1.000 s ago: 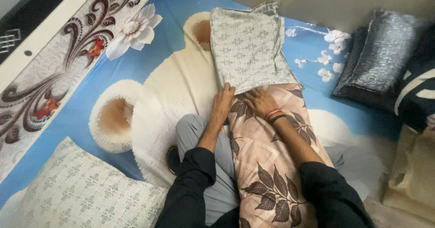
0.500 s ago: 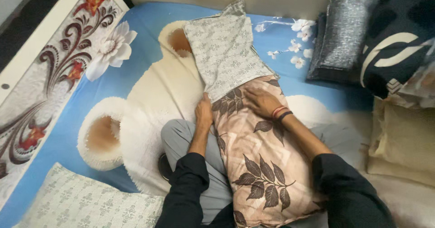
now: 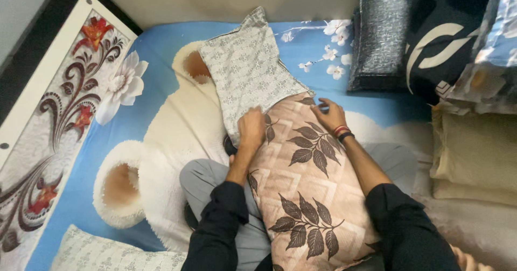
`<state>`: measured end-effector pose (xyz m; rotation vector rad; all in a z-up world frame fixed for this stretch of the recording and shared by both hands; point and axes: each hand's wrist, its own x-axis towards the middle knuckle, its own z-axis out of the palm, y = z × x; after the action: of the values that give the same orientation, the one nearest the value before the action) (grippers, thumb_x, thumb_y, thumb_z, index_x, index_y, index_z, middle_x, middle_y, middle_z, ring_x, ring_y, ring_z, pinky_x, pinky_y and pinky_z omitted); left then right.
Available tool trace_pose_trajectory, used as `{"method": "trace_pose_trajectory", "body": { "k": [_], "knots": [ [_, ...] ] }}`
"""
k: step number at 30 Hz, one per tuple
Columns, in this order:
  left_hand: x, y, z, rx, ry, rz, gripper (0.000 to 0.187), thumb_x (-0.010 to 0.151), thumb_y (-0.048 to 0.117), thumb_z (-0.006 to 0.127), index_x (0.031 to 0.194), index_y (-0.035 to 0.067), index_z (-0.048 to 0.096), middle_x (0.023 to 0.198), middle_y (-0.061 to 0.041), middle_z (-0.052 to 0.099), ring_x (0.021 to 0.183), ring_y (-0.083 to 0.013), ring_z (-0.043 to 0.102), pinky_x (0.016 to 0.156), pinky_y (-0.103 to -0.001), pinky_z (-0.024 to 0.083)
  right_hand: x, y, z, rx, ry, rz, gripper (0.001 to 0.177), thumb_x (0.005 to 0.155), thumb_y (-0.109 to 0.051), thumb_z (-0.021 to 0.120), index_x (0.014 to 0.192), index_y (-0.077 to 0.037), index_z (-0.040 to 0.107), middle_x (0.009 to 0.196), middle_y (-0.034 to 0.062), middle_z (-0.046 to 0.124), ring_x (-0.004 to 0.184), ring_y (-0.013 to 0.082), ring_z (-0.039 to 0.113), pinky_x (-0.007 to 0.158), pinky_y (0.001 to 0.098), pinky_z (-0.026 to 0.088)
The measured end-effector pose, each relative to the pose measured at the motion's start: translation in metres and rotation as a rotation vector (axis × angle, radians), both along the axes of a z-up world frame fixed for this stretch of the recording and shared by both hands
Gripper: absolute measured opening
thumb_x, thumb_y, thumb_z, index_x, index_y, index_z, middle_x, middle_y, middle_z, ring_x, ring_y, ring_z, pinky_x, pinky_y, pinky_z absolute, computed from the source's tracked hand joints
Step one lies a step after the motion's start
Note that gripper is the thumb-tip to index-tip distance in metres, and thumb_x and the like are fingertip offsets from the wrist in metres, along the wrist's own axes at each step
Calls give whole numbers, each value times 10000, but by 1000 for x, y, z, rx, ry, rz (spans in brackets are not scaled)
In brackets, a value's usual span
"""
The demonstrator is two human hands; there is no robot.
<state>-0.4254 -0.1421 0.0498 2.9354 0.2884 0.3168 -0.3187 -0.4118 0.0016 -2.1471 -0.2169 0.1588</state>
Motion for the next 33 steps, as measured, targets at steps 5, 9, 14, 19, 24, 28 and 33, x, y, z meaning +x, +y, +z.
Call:
{"method": "trace_pose_trajectory", "body": {
  "k": [5, 9, 14, 19, 24, 28, 33],
  "knots": [
    [108, -67, -17, -35, -210, -336, 213, 838, 78, 654, 1020, -17, 711, 1051, -221, 663, 976, -404, 662, 794, -511, 552, 21, 0, -55, 182, -35, 99, 594, 901, -445, 728, 1313, -21, 679, 1156, 191, 750, 1016, 254, 728, 891, 359, 563],
    [161, -72, -56, 116, -56, -311, 153, 884, 36, 632, 1004, -1, 721, 1125, -219, 664, 1033, -365, 677, 882, -478, 561, 28, 3, -79, 369, -5, 135, 537, 903, -342, 755, 1321, -16, 673, 1180, 151, 737, 1003, 198, 673, 881, 320, 538],
    [169, -91, -32, -91, 71, -343, 150, 903, 50, 589, 993, -29, 679, 1067, -200, 655, 971, -347, 661, 895, -476, 543, 44, 8, -104, 415, -108, 225, 396, 961, -238, 735, 1295, -25, 715, 1069, 178, 706, 953, 189, 611, 869, 310, 507],
    [118, -125, 3, -158, 99, -501, 152, 944, 123, 602, 1014, -1, 654, 1044, -166, 637, 991, -333, 638, 886, -464, 537, 41, 18, -101, 401, -108, 36, 274, 899, -211, 744, 1099, -26, 769, 959, 125, 800, 873, 156, 753, 798, 300, 593],
    [91, -100, 8, -75, -91, -506, 224, 941, 241, 632, 1041, 44, 670, 1012, -143, 618, 944, -310, 619, 813, -461, 512, 23, 12, -56, 395, -62, -75, 356, 803, -265, 886, 1037, -17, 785, 916, 106, 787, 823, 153, 745, 758, 286, 600],
    [90, -83, -12, 127, -60, -478, 221, 910, 69, 608, 1128, 38, 632, 1101, -119, 617, 999, -253, 612, 850, -394, 534, 23, 15, -55, 414, -32, -137, 365, 793, -255, 910, 1009, 10, 780, 916, 101, 791, 806, 142, 752, 751, 269, 610],
    [71, -94, -17, -18, -28, -577, 214, 902, 8, 621, 1114, 17, 598, 1039, -125, 609, 964, -259, 599, 863, -397, 533, 25, 13, -70, 401, -114, -209, 253, 845, -213, 865, 1000, -17, 826, 907, 107, 820, 797, 155, 784, 755, 268, 617]
  ]
}}
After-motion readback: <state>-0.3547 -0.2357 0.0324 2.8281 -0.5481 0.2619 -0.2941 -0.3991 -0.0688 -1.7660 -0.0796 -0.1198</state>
